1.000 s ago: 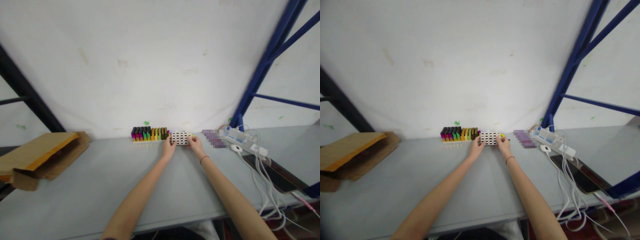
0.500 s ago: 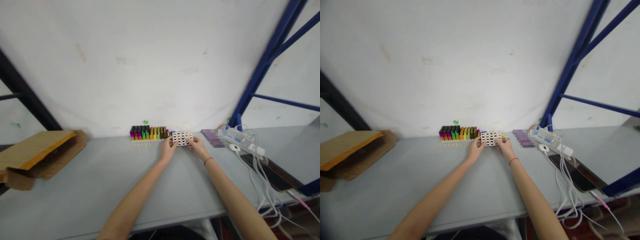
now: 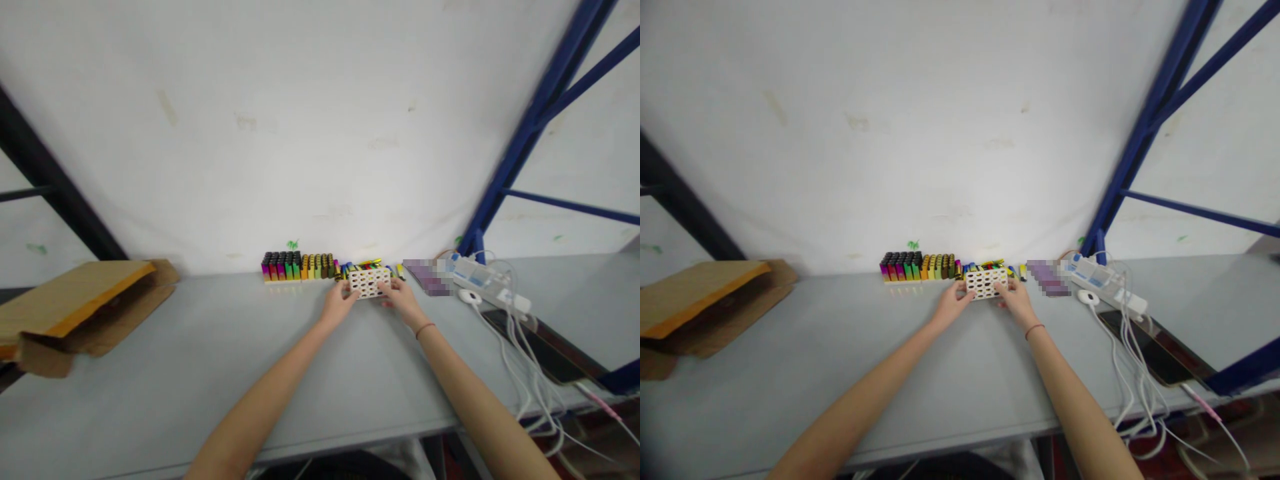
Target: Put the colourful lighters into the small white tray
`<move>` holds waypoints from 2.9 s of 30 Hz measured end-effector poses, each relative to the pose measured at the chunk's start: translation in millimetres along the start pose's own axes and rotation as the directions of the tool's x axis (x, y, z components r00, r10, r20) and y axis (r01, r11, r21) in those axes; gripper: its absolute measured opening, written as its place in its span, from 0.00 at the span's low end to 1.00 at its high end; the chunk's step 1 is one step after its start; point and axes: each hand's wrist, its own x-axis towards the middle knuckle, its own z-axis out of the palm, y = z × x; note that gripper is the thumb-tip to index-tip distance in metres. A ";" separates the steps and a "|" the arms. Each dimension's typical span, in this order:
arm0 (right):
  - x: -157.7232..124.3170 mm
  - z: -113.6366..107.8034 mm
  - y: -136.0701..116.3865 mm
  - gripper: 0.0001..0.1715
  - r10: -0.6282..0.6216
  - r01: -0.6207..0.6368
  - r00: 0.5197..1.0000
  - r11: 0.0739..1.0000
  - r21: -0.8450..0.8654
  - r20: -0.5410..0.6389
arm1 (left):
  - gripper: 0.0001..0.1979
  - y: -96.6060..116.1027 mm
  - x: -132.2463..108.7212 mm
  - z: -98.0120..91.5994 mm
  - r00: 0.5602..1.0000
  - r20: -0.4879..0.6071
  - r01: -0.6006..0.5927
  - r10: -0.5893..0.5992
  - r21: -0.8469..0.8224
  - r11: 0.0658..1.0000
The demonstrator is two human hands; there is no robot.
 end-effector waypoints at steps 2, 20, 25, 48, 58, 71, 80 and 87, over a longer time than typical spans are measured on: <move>1.4 -4.3 2.8 0.16 0.008 -0.011 0.999 0.998 0.061 0.046 | 0.15 -3.3 0.8 -2.8 0.993 0.108 -0.045 0.046 -0.006 0.999; -1.0 -37.6 11.9 0.20 -0.048 0.016 0.903 0.997 0.077 0.427 | 0.14 -10.1 12.2 -23.7 0.791 0.562 -0.577 0.243 0.551 0.603; -4.3 -36.7 12.0 0.19 -0.056 0.014 0.911 0.994 0.105 0.409 | 0.25 -5.8 3.2 -23.7 0.800 0.552 -0.577 0.234 0.605 0.548; -5.2 -46.1 13.6 0.32 -0.284 0.409 0.856 0.883 -0.231 0.431 | 0.21 -11.5 -4.1 -15.0 0.890 0.423 -0.236 0.173 0.099 0.967; -1.1 -43.6 19.2 0.23 -0.361 0.516 0.849 0.722 -0.460 0.386 | 0.22 -12.5 -2.2 -14.1 0.921 0.376 -0.033 0.096 -0.171 0.985; 97.8 -9.6 -26.9 0.20 -0.196 0.432 0.873 -0.118 -0.894 0.447 | 0.22 -6.2 -18.9 -22.7 0.880 0.443 -0.162 0.172 -0.061 0.985; 130.0 -6.3 -24.8 0.16 -0.119 0.481 0.850 -0.222 -0.848 0.513 | 0.20 7.5 -25.5 -27.0 0.864 0.482 -0.158 0.146 -0.017 0.987; 135.2 -5.0 -27.0 0.15 -0.096 0.520 0.831 -0.216 -0.826 0.548 | 0.19 12.3 -27.0 -28.4 0.850 0.509 -0.157 0.133 0.005 0.988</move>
